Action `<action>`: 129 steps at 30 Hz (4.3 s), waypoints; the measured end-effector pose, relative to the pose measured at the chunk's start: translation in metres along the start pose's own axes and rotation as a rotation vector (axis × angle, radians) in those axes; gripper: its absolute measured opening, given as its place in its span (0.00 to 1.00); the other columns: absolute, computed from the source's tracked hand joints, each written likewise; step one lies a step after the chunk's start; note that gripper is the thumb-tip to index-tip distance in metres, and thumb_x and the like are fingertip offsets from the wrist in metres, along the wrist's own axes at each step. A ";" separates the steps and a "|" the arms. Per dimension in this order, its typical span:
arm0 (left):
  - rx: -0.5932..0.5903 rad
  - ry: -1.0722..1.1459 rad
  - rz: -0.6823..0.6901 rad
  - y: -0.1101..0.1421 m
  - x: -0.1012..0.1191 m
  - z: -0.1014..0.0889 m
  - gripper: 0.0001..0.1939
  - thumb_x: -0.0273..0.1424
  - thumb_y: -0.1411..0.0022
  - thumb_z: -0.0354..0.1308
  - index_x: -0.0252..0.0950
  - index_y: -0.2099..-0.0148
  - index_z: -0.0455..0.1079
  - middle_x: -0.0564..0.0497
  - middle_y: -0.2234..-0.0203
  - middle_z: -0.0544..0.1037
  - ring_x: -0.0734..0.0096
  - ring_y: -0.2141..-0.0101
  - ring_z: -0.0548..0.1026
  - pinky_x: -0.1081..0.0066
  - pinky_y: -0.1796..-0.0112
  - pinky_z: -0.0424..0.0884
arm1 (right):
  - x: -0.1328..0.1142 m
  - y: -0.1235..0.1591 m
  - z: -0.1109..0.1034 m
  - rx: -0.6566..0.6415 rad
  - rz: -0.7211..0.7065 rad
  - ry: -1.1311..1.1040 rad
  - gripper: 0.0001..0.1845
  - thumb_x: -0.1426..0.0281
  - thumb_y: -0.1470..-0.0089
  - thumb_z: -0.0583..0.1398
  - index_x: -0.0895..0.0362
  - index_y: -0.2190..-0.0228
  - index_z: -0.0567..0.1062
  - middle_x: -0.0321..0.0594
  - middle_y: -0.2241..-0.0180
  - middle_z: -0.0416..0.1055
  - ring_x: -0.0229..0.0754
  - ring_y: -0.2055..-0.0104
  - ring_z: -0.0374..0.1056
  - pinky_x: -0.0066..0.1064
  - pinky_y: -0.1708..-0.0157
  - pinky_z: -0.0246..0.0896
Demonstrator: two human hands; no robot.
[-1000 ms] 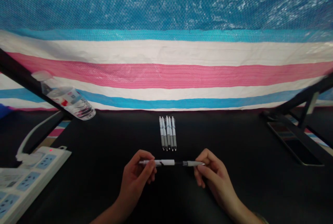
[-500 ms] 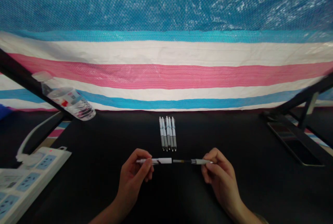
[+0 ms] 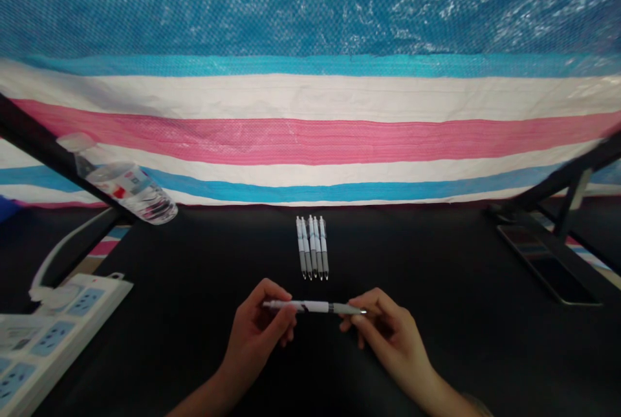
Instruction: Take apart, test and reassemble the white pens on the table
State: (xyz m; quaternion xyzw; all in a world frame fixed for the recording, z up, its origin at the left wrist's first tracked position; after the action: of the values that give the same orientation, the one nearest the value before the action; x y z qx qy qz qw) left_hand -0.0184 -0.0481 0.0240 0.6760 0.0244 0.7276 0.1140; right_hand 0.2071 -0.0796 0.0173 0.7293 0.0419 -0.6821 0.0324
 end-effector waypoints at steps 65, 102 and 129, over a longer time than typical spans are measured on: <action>-0.006 0.370 -0.039 -0.017 -0.004 0.010 0.15 0.36 0.48 0.74 0.35 0.61 0.77 0.48 0.66 0.81 0.61 0.62 0.81 0.63 0.56 0.76 | 0.011 -0.004 0.014 -0.289 0.234 -0.013 0.29 0.47 0.34 0.50 0.60 0.59 0.75 0.34 0.78 0.68 0.33 0.80 0.61 0.24 0.80 0.53; -0.075 0.288 -0.061 -0.023 -0.004 0.005 0.33 0.31 0.45 0.71 0.44 0.41 0.63 0.55 0.71 0.78 0.69 0.73 0.78 0.70 0.70 0.76 | 0.010 -0.004 0.014 -0.308 0.203 0.035 0.26 0.49 0.34 0.52 0.59 0.60 0.75 0.32 0.78 0.67 0.33 0.80 0.61 0.24 0.79 0.53; -0.127 -0.517 0.267 -0.108 0.010 -0.016 0.24 0.32 0.41 0.61 0.37 0.42 0.69 0.47 0.59 0.76 0.65 0.67 0.78 0.63 0.66 0.79 | 0.007 -0.018 0.002 -0.328 0.203 0.075 0.17 0.57 0.37 0.56 0.57 0.59 0.73 0.36 0.74 0.70 0.36 0.76 0.65 0.25 0.79 0.58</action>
State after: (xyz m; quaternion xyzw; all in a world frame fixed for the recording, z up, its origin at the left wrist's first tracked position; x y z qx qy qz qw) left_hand -0.0209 0.0608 0.0123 0.8276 -0.1403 0.5399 0.0620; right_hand 0.2033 -0.0623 0.0105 0.7397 0.0798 -0.6317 0.2179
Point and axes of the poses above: each hand's wrist, its own y-axis away from the middle knuckle, its own z-axis out of the palm, x = y × z, the point moved 2 cm from there along -y, towards the middle knuckle
